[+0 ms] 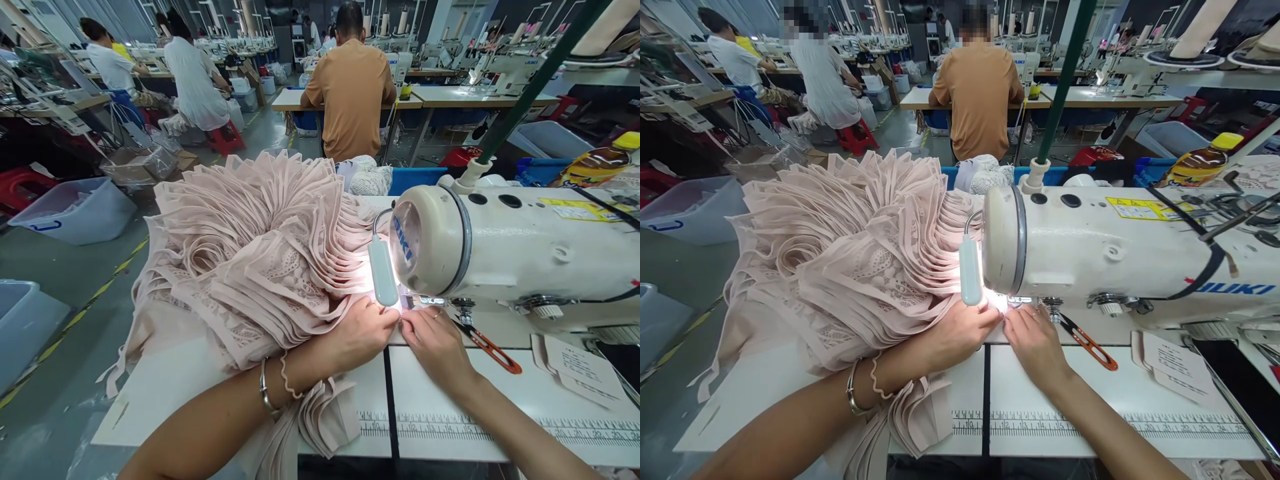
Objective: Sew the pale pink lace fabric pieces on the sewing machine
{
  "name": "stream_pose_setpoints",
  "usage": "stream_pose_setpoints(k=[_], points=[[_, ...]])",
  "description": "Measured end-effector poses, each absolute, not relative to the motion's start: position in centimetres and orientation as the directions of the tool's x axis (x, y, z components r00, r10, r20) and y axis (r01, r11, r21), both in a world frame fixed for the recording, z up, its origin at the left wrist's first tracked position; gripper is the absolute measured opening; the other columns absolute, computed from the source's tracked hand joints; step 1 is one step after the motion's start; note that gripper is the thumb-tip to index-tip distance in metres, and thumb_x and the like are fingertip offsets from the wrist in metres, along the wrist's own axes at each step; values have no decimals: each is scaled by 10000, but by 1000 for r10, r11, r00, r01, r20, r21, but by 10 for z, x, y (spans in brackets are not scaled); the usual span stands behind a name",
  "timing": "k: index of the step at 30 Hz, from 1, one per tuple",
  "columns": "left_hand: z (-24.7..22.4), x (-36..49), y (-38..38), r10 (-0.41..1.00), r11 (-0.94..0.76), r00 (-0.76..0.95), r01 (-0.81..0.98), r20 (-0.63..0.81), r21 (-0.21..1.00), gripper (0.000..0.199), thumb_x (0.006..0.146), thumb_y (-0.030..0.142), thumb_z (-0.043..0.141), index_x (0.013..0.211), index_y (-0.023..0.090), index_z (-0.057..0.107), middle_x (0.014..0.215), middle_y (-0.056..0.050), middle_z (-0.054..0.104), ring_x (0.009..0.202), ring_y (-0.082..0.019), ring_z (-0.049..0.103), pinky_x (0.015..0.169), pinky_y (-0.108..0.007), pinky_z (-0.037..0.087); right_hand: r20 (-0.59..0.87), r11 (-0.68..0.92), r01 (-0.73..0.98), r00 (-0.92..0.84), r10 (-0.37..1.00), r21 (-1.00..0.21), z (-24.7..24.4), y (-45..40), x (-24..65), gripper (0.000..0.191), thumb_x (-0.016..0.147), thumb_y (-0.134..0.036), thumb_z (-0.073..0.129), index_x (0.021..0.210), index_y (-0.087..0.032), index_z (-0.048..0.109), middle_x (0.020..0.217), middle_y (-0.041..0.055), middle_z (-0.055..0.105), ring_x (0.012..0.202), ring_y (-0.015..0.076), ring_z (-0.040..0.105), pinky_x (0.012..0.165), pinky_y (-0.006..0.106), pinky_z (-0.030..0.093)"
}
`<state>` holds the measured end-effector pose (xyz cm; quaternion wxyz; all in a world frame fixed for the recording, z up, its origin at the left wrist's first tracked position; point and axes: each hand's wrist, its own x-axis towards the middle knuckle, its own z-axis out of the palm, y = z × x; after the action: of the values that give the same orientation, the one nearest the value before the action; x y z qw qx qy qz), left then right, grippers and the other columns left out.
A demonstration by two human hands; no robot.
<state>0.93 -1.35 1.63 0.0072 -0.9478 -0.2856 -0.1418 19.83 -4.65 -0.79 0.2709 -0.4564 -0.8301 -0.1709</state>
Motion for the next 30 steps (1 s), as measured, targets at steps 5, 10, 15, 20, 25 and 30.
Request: stream_pose_setpoints(k=[5, 10, 15, 20, 25, 30], points=[[6, 7, -12, 510, -847, 802, 531, 310, 20, 278, 987, 59, 358, 835, 148, 573, 786, -33, 537, 692, -159, 476, 634, -297, 355, 601, 498, 827, -264, 754, -262, -6, -45, 206, 184, 950, -145, 511, 825, -219, 624, 727, -22, 682, 672, 125, 640, 683, 251, 505], [-7, 8, -6, 477, -851, 791, 524, 383, -22, 324, 997, 67, 317, 845, 136, 594, 758, -41, 542, 709, -169, 510, 646, -288, 384, 580, 577, 782, -363, 729, -236, -6, -45, 213, 169, 970, -148, 521, 923, -215, 669, 842, -4, 732, 821, 145, 677, 771, 256, 523], [-14, 11, -6, 435, -856, 779, 513, 451, -62, 381, 972, 18, 273, 766, 141, 569, 724, -47, 524, 671, -166, 504, 622, -284, 391, 587, 590, 779, -381, 714, -211, -3, -46, 213, 208, 952, -122, 515, 927, -216, 698, 826, -2, 730, 822, 142, 680, 796, 266, 532], [-18, 12, -6, 429, -853, 765, 518, 481, -63, 375, 975, 22, 298, 736, 150, 557, 689, -30, 507, 648, -158, 497, 605, -277, 385, 606, 672, 717, -454, 653, -186, -4, -47, 218, 333, 872, -44, 490, 1055, -201, 719, 936, 26, 751, 915, 167, 679, 801, 293, 547], [-14, 11, -6, 453, -859, 767, 511, 454, -6, 361, 979, 30, 325, 722, 153, 547, 718, -33, 531, 677, -158, 512, 621, -284, 392, 590, 695, 711, -519, 619, -105, -7, -47, 220, 347, 883, -25, 473, 1057, -195, 720, 956, 44, 744, 922, 187, 665, 880, 363, 532], [-3, 4, -12, 576, -810, 718, 567, 391, 151, 240, 1000, 87, 373, 887, 158, 572, 934, -62, 612, 903, -200, 564, 809, -332, 453, 565, 625, 758, -438, 699, -187, -8, -47, 219, 374, 922, -38, 429, 973, -239, 740, 950, 26, 725, 891, 149, 663, 783, 285, 516]])
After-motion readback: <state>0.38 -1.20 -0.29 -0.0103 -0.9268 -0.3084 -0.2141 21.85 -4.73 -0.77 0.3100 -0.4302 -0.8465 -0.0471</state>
